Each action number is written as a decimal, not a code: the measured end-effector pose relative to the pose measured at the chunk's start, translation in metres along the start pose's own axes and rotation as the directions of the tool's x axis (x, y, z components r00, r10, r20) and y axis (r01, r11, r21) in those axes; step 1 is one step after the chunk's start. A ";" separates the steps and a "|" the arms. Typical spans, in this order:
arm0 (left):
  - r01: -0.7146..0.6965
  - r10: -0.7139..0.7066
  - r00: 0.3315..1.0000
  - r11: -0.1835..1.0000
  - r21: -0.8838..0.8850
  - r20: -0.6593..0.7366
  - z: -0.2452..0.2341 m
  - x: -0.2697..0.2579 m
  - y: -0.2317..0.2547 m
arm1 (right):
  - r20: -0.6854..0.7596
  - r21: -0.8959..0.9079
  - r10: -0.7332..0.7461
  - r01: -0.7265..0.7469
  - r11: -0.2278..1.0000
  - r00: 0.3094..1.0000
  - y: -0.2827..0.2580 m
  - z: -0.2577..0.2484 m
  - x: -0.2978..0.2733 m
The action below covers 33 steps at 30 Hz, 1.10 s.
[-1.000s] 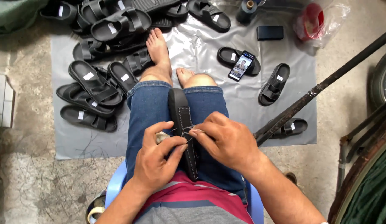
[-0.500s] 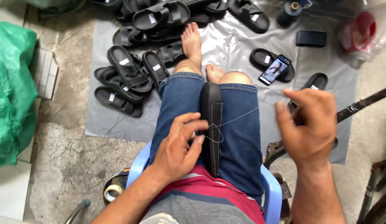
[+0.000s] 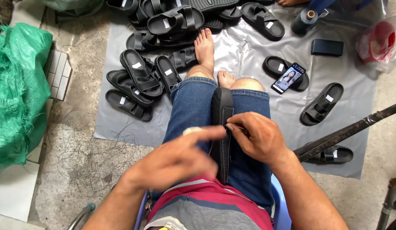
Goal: Hand-stitching the sole of a sandal using a needle and thread.
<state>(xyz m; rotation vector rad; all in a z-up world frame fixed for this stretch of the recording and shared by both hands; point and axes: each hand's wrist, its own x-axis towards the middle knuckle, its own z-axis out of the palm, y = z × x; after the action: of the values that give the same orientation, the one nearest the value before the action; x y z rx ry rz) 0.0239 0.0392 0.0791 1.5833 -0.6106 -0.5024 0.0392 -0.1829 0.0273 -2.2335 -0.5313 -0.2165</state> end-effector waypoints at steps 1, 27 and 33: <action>-0.051 0.052 0.999 0.967 -0.250 -0.004 0.000 -0.008 0.004 | -0.015 0.020 0.003 -0.002 1.000 1.000 -0.001 0.000 0.000; 0.622 -0.261 0.682 0.698 0.354 -0.683 -0.037 -0.012 -0.053 | 0.456 -0.082 0.061 -0.027 0.996 0.888 -0.008 -0.062 0.005; 0.056 0.105 0.955 0.856 0.514 -0.279 -0.003 0.011 -0.050 | 0.526 -0.159 -0.089 0.200 0.967 0.846 0.003 -0.058 0.014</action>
<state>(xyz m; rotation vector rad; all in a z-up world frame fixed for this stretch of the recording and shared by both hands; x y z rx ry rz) 0.0390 0.0371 0.0301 2.1127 -0.5579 -0.0624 0.0541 -0.2237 0.0679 -2.4585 -1.0104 0.2803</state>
